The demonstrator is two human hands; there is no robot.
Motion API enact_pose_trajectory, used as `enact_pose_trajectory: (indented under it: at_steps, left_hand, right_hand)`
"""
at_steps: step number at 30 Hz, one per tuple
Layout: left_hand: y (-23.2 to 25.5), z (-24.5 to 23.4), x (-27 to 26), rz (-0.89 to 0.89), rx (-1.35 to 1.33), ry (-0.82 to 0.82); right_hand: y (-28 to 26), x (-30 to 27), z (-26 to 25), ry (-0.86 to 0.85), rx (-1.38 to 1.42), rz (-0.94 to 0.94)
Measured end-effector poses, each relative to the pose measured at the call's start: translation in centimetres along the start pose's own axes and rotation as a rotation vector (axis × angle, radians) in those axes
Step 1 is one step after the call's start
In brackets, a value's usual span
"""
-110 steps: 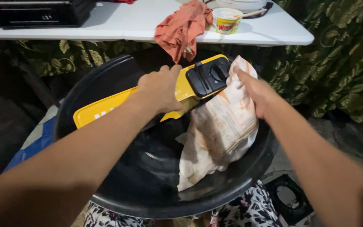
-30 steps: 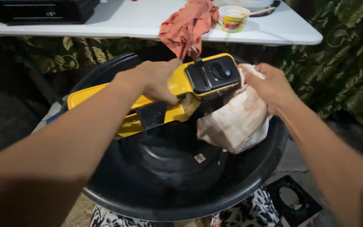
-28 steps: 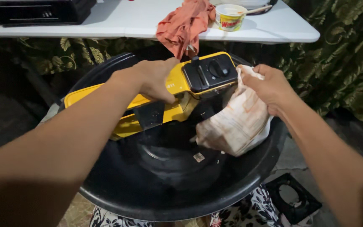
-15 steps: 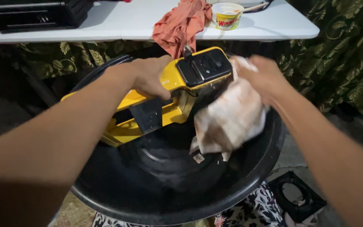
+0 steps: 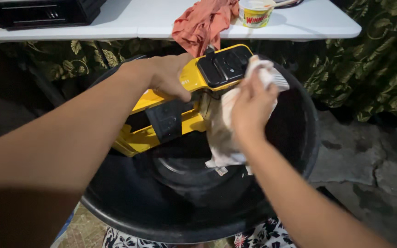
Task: The person wipes the exterior and interior surfaces of a yellow portable gas stove with a cloth. They rotate the stove to clean multiple sides and the burner area, then place it back in the basin.
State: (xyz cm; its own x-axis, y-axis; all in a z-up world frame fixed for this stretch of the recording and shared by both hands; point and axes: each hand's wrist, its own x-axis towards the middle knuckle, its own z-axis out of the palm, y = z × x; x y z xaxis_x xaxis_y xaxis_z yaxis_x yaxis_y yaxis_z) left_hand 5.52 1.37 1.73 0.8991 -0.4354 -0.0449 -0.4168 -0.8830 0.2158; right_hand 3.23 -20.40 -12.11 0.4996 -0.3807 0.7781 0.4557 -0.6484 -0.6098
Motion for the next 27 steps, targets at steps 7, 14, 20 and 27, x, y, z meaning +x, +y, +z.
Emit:
enact_pose_trajectory:
  at_steps: [7,14,20,27]
  left_hand:
    - [0.3,0.2,-0.3,-0.029,0.025,0.023]
    - [0.9,-0.1,-0.4,-0.066,0.014,0.019]
    - [2.0,-0.6,-1.7,-0.094,-0.018,0.007]
    - [2.5,-0.6,-2.2,-0.089,-0.08,0.004]
  right_hand:
    - [-0.2,1.3,-0.7,-0.077,0.046,0.133]
    - [-2.2,-0.1,-1.2,-0.197,0.027,-0.058]
    - [-3.1,0.4,-2.3,-0.161,-0.053,-0.078]
    - [-1.3,0.5,-3.1,-0.306,-0.093,-0.183]
